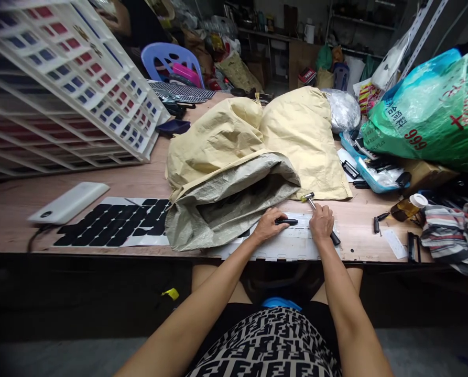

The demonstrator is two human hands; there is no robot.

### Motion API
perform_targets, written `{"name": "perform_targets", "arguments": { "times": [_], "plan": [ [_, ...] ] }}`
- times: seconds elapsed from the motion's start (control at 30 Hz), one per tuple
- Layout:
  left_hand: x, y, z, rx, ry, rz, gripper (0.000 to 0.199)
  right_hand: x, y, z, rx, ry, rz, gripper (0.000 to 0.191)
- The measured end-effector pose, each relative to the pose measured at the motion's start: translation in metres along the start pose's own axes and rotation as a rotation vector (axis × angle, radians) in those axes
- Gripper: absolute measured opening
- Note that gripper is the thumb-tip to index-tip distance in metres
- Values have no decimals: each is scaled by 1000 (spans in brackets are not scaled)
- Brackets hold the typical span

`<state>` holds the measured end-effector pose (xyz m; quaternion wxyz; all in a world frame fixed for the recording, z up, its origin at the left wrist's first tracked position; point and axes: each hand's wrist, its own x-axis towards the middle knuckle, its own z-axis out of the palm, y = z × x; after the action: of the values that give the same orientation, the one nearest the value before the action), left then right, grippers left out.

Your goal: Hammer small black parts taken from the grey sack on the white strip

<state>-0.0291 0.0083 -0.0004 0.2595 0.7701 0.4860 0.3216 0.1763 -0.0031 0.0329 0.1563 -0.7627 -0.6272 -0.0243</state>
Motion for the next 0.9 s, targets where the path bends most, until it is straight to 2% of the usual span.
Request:
{"name": "perform_targets", "arguments": {
  "times": [0.2, 0.3, 0.47, 0.6, 0.7, 0.8, 0.9],
  "plan": [
    [4, 1, -1, -3, -47, -40, 19, -46, 6, -27, 470, 42, -69, 38],
    [4, 2, 0, -1, -43, -72, 19, -68, 4, -38, 573, -1, -110, 35],
    [6, 7, 0, -22, -49, -128, 20, -84, -3, -42, 553, 59, -156, 37],
    [7, 10, -2, -18, -46, -138, 19, -85, -5, -36, 491, 10, -162, 36],
    [8, 10, -2, -15, -45, -138, 18, -82, -9, -39, 510, 33, -166, 35],
    [8, 8, -1, -19, -41, -134, 19, -83, -16, -42, 531, 47, -216, 35],
    [9, 7, 0, -24, -48, -144, 20, -87, -18, -36, 517, 1, -255, 36]
  ]
}}
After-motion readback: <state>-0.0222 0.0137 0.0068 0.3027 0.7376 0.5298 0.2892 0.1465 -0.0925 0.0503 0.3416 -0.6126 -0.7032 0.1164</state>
